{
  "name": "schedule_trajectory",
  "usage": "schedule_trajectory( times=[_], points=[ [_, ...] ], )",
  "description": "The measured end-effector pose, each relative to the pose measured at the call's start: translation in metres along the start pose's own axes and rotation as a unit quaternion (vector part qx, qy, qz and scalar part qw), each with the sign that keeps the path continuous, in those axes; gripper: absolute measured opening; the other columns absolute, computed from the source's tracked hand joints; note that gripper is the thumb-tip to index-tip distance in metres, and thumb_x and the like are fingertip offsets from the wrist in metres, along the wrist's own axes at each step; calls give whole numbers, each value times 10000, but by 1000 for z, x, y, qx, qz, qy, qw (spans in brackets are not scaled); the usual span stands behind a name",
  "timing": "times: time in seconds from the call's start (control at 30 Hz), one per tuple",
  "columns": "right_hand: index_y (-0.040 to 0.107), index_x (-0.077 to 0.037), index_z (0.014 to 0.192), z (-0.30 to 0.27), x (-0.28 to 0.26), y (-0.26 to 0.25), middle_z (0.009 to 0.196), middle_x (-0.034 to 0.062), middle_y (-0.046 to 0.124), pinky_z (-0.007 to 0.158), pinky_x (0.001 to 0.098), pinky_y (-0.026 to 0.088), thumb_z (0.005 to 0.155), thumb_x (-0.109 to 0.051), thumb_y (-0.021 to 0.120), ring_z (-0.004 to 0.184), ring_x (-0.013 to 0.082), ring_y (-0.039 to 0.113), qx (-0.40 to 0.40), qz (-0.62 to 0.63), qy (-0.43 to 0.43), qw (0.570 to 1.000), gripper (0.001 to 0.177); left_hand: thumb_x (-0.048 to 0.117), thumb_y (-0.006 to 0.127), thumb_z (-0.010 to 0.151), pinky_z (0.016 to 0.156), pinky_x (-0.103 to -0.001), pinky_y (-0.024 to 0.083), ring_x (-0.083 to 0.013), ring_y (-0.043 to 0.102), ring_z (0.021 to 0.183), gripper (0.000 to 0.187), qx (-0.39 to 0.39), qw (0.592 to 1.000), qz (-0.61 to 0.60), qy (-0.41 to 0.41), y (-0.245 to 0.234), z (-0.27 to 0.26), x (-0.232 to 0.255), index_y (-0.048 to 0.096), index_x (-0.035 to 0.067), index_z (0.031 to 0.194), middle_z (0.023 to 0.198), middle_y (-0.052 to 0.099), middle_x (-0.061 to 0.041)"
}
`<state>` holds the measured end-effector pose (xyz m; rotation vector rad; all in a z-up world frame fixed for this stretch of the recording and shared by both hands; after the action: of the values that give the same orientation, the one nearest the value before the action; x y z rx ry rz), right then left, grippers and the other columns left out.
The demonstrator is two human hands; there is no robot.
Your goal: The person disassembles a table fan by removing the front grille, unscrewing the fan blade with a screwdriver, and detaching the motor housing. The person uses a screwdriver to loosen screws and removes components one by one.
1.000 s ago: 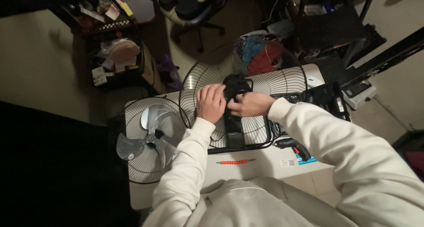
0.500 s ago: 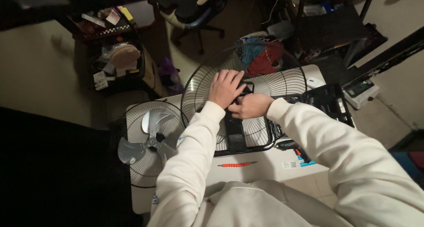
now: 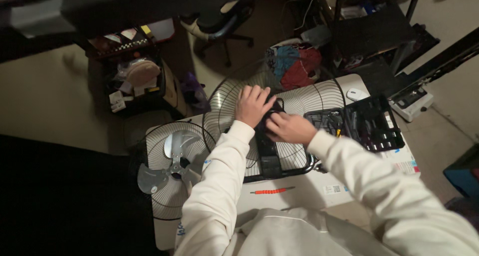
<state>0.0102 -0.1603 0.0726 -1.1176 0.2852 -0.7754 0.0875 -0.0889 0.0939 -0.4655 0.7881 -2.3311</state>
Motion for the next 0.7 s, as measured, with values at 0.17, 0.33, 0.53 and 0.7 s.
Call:
schedule_trajectory(
  times=[0.17,0.33,0.53,0.7],
  points=[
    [595,-85,891,-10,10,19,701,79,602,474,361,521,823,-553,726,585,237,652,-31,-80,234,969,491,330,773,897,766,-420,468,-272,542,889,296,15,1000,14,3,0,-1,4,727,94,1070,926,576,-55],
    [616,-64,749,-17,17,29,617,87,630,445,367,514,820,-649,683,490,245,638,-95,-91,329,935,593,328,760,912,764,-419,461,-272,542,893,288,10,1000,23,-1,2,0,5,722,91,1070,942,576,-54],
    [605,-49,686,-17,15,32,566,110,634,454,385,520,845,-631,679,476,264,648,-94,-77,389,913,608,337,750,913,755,-426,455,-276,544,896,282,8,999,32,-13,6,0,4,718,96,1057,947,577,-54],
    [597,-45,672,-23,15,27,574,144,640,468,429,530,863,-626,681,494,315,660,-17,-64,421,904,618,342,736,923,780,-430,459,-277,546,926,284,-5,999,36,-16,9,0,4,716,98,1067,977,576,-58]
  ],
)
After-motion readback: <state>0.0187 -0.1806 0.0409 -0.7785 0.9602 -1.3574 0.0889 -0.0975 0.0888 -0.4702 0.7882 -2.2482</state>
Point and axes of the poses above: each hand's wrist, its own z-axis towards the middle knuckle, its own y-axis out of the palm, x = y × z, the point moved 9 cm from there along z, towards the middle knuckle
